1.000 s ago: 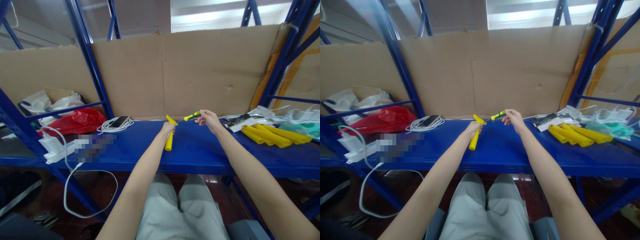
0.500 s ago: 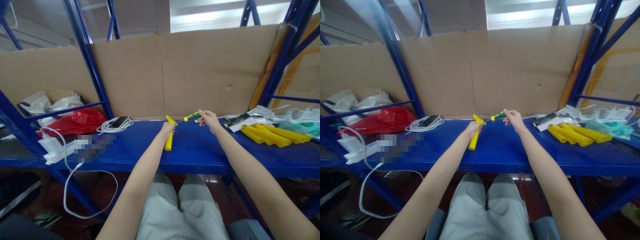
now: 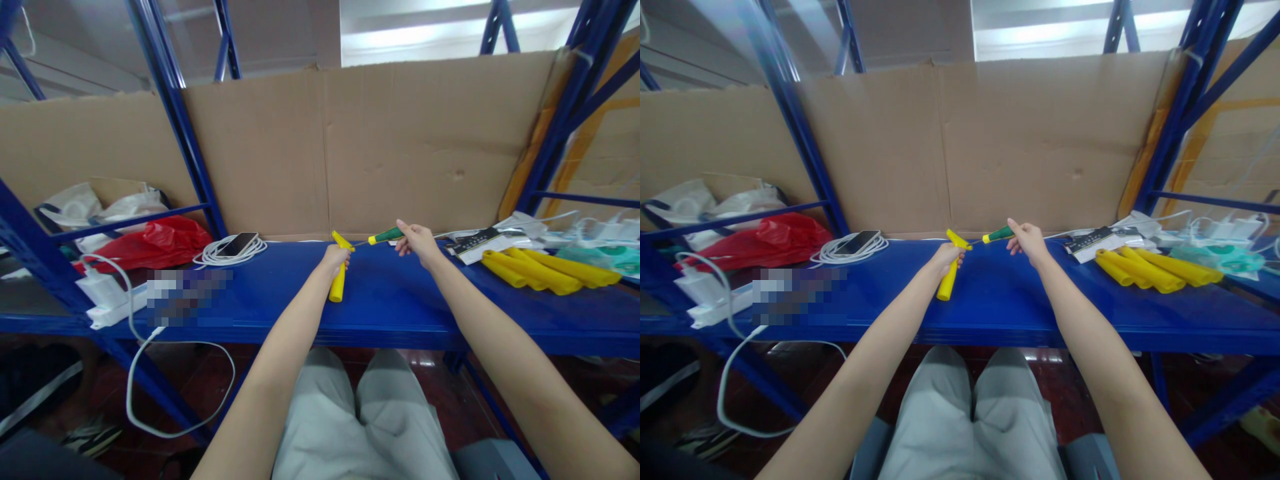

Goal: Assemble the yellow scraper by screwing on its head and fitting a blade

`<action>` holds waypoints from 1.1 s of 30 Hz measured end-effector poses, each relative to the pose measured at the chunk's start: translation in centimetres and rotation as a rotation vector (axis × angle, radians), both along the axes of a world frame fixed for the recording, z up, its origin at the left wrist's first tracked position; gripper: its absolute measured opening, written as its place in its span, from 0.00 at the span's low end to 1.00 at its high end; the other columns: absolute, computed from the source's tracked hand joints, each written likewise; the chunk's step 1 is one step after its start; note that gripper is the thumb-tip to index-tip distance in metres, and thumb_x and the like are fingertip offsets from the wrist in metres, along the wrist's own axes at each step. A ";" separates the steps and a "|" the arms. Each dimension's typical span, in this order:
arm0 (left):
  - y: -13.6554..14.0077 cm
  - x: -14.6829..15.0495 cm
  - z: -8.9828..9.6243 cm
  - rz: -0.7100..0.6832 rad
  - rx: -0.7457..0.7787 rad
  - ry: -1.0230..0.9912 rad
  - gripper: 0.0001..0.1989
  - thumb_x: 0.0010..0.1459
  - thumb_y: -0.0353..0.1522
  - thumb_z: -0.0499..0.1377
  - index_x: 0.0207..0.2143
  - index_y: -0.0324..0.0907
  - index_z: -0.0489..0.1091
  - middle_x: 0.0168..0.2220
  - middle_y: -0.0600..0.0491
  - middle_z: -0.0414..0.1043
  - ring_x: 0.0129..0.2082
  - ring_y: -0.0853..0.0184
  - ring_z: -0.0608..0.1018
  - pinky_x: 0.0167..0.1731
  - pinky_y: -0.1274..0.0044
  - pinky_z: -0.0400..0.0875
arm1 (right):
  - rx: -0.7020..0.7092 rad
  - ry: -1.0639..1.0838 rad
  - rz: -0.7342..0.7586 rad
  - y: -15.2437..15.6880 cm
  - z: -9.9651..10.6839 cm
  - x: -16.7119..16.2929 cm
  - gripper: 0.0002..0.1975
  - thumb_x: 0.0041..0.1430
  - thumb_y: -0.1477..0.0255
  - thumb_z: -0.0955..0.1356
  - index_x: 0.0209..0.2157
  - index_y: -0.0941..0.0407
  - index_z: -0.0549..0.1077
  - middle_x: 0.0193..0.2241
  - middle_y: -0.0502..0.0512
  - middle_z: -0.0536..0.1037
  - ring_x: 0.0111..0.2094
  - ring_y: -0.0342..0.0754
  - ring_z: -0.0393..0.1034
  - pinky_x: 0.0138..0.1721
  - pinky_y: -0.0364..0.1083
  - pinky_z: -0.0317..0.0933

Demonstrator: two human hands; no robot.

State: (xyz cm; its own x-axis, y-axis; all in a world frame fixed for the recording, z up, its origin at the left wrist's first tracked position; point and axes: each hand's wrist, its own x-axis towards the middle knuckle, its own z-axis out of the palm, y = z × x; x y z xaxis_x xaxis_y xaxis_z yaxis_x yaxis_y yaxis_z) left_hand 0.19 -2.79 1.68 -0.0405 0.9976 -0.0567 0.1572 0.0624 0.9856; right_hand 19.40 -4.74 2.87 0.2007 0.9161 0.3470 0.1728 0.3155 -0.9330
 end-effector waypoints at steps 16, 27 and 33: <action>0.2 0.3 -0.8 -0.023 -0.017 0.039 0.08 0.54 0.23 0.58 0.24 0.38 0.63 0.14 0.59 0.57 0.14 0.75 0.63 0.19 0.81 0.60 | -0.120 0.015 0.011 -0.4 0.1 -0.2 0.13 0.61 0.63 0.65 0.28 0.58 0.66 0.16 0.54 0.75 0.12 0.40 0.65 0.11 0.36 0.52; 0.3 0.3 -0.8 -0.028 -0.003 0.087 0.12 0.54 0.23 0.57 0.20 0.39 0.60 0.14 0.58 0.57 0.14 0.74 0.64 0.20 0.79 0.63 | -0.131 -0.010 0.036 -0.5 0.1 -0.2 0.10 0.60 0.67 0.67 0.28 0.59 0.67 0.17 0.54 0.75 0.12 0.39 0.65 0.11 0.36 0.53; 0.0 0.4 -0.7 -0.035 0.016 0.074 0.11 0.53 0.22 0.56 0.21 0.39 0.60 0.14 0.60 0.56 0.13 0.75 0.63 0.19 0.80 0.61 | -0.131 0.020 0.013 -0.4 0.0 -0.4 0.10 0.60 0.68 0.67 0.29 0.59 0.67 0.18 0.53 0.76 0.12 0.39 0.65 0.12 0.35 0.54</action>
State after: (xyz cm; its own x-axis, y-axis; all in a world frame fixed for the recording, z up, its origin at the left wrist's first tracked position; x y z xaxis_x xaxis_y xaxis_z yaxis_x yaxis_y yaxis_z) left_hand 0.58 -2.77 0.94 -0.0087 0.9992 -0.0393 0.2313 0.0402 0.9721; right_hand 19.05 -5.17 2.90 0.1944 0.9559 0.2200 0.1505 0.1926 -0.9697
